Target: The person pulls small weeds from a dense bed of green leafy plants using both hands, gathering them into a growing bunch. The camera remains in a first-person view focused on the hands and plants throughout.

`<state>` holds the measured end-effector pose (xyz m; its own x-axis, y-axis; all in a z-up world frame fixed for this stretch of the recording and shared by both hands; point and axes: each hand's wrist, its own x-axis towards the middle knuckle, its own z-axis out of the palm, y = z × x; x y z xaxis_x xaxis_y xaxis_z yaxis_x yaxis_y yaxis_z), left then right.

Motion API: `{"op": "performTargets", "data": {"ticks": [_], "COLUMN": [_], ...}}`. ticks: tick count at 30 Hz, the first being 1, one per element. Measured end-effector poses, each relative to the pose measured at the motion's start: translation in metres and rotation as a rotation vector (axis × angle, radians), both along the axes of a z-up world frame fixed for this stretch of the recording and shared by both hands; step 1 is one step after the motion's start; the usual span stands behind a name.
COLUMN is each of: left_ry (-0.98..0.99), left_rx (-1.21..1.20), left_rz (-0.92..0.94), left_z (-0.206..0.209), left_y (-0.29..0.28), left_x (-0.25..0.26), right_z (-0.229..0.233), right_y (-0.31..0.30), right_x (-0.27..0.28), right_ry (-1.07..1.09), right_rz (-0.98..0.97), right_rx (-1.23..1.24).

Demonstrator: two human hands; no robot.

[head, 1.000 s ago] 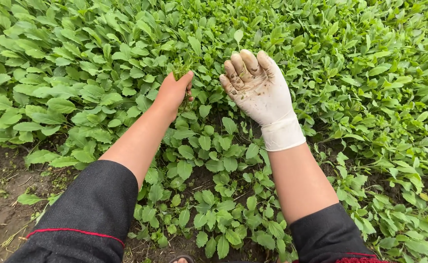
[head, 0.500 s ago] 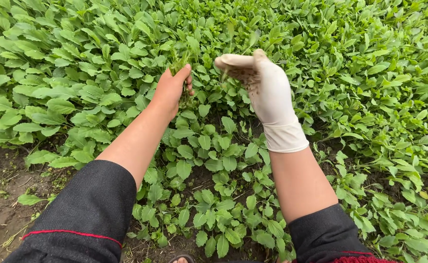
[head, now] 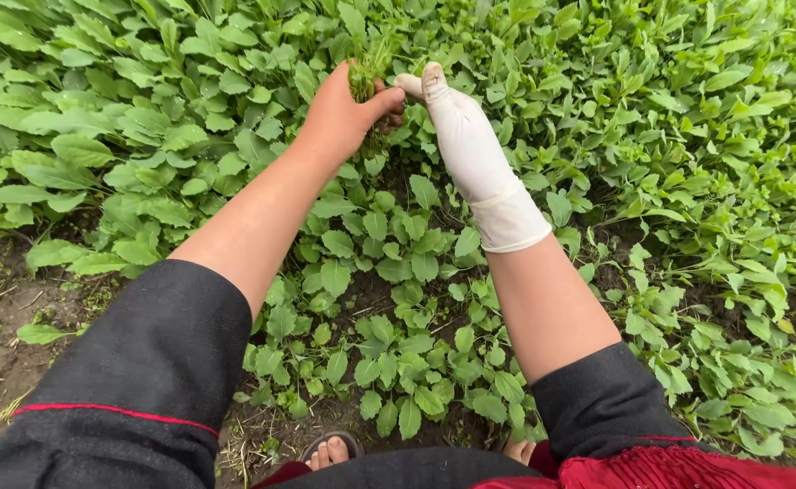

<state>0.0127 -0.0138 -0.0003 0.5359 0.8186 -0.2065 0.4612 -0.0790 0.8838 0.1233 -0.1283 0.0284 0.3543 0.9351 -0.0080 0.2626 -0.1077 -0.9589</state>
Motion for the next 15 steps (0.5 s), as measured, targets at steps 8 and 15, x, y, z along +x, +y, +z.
{"op": "performTargets", "data": {"ticks": [8, 15], "left_ry": [-0.048, 0.103], "left_rx": [-0.096, -0.125], "left_rz": [-0.02, -0.082], "left_z": [-0.007, -0.019], "left_y": [-0.008, -0.001], "left_x": [0.002, 0.004], "right_z": [-0.02, 0.03], "right_y": [0.005, -0.001], "right_x": [0.003, -0.006], "right_ry": [0.072, 0.097], "right_rz": [0.014, 0.01], "right_rx": [-0.145, -0.399]}}
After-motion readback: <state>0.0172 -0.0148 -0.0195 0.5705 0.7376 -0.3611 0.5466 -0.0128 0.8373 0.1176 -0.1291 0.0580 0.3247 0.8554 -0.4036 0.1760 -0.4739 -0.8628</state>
